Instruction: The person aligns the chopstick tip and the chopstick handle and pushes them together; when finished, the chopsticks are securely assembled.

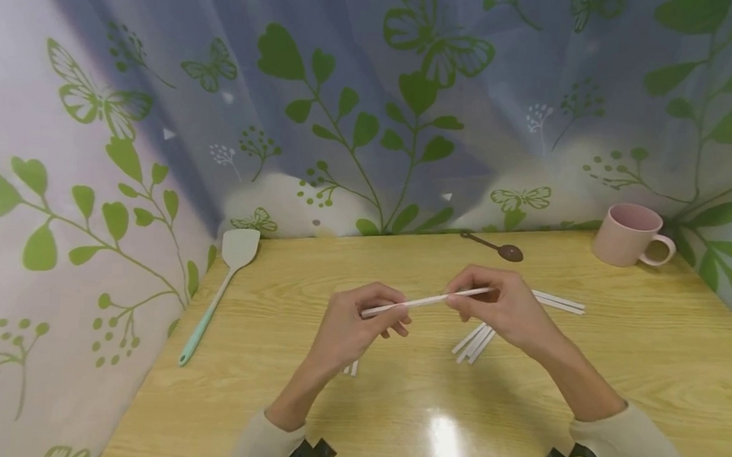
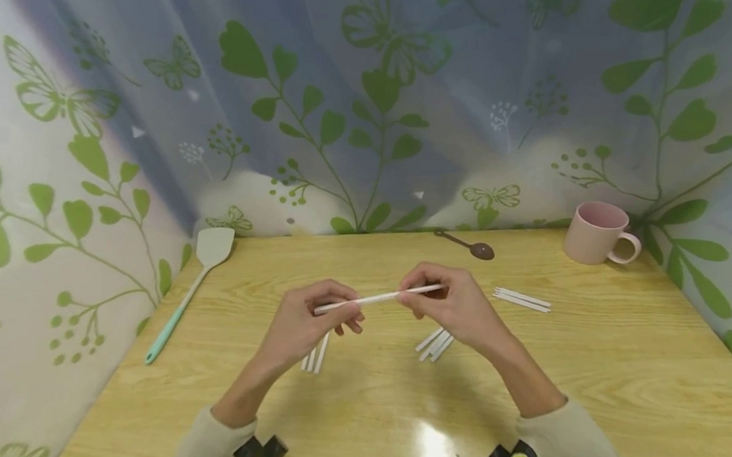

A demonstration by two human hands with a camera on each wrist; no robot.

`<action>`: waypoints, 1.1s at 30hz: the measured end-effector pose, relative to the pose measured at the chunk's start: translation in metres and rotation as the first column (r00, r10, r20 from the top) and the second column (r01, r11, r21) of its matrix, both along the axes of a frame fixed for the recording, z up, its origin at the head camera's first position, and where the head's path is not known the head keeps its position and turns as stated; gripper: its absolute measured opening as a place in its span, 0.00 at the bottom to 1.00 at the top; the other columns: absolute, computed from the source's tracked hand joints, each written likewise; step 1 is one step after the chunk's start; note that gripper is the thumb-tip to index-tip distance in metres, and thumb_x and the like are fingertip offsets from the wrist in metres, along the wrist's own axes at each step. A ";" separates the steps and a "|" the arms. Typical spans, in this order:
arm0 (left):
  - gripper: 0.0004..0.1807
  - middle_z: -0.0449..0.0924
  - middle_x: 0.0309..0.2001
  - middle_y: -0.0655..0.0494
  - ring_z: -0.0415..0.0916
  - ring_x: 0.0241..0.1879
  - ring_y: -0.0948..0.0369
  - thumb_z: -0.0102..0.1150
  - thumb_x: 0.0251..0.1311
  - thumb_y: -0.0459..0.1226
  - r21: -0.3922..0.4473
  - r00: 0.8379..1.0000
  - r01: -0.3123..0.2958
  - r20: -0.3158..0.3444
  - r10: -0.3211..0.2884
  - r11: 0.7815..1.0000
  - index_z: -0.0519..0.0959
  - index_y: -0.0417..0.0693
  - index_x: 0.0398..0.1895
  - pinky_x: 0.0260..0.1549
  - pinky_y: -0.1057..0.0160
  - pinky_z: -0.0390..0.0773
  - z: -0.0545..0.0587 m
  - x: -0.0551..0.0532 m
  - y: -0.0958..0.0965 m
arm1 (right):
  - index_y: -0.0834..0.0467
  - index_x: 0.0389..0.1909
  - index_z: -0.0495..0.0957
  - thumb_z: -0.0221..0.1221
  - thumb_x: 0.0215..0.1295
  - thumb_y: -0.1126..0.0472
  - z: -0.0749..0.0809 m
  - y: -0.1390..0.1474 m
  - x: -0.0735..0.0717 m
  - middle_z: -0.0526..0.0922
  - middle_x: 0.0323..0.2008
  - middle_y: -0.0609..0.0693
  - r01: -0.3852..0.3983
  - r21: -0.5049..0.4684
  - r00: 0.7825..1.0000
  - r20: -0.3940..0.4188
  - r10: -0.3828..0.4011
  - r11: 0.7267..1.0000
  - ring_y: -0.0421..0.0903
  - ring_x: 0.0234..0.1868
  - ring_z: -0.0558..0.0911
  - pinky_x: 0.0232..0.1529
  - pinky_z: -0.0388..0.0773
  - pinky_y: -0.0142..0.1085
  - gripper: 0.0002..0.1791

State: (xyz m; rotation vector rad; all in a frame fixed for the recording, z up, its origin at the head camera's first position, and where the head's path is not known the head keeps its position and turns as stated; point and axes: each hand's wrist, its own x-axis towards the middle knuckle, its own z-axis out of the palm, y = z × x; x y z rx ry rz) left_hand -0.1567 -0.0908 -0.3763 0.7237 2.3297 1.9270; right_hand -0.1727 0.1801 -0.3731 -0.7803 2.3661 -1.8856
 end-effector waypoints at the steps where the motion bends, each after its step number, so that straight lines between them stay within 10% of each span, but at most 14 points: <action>1: 0.08 0.90 0.36 0.49 0.89 0.33 0.47 0.65 0.71 0.38 -0.018 1.000 -0.007 0.003 0.007 1.000 0.86 0.46 0.48 0.30 0.62 0.85 0.000 0.000 -0.002 | 0.60 0.43 0.82 0.64 0.74 0.62 -0.001 0.000 -0.002 0.81 0.29 0.57 -0.001 -0.013 1.000 0.022 0.001 1.000 0.54 0.30 0.84 0.41 0.82 0.41 0.05; 11: 0.11 0.90 0.38 0.49 0.88 0.33 0.49 0.60 0.75 0.39 -0.118 0.996 -0.049 0.075 0.058 0.992 0.85 0.44 0.53 0.31 0.55 0.87 -0.017 0.003 -0.030 | 0.65 0.47 0.80 0.63 0.75 0.60 -0.012 -0.007 -0.023 0.85 0.34 0.56 0.043 -0.177 0.985 0.171 -0.013 0.983 0.50 0.34 0.86 0.41 0.87 0.44 0.11; 17: 0.14 0.89 0.37 0.49 0.88 0.33 0.45 0.58 0.76 0.38 -0.186 0.987 -0.009 0.157 0.039 0.982 0.83 0.39 0.55 0.30 0.48 0.87 -0.037 0.010 -0.035 | 0.65 0.55 0.78 0.58 0.79 0.59 -0.026 -0.022 -0.036 0.85 0.39 0.59 0.084 -0.110 0.977 0.205 -0.060 0.990 0.52 0.38 0.87 0.41 0.87 0.46 0.15; 33: 0.15 0.87 0.30 0.47 0.83 0.20 0.54 0.57 0.75 0.35 -0.271 0.948 0.079 0.319 0.012 0.959 0.80 0.33 0.56 0.21 0.66 0.82 -0.064 0.029 -0.044 | 0.67 0.58 0.70 0.63 0.74 0.65 -0.056 -0.064 -0.058 0.89 0.41 0.59 0.092 -0.053 0.955 0.288 -0.073 0.994 0.55 0.36 0.87 0.41 0.86 0.44 0.18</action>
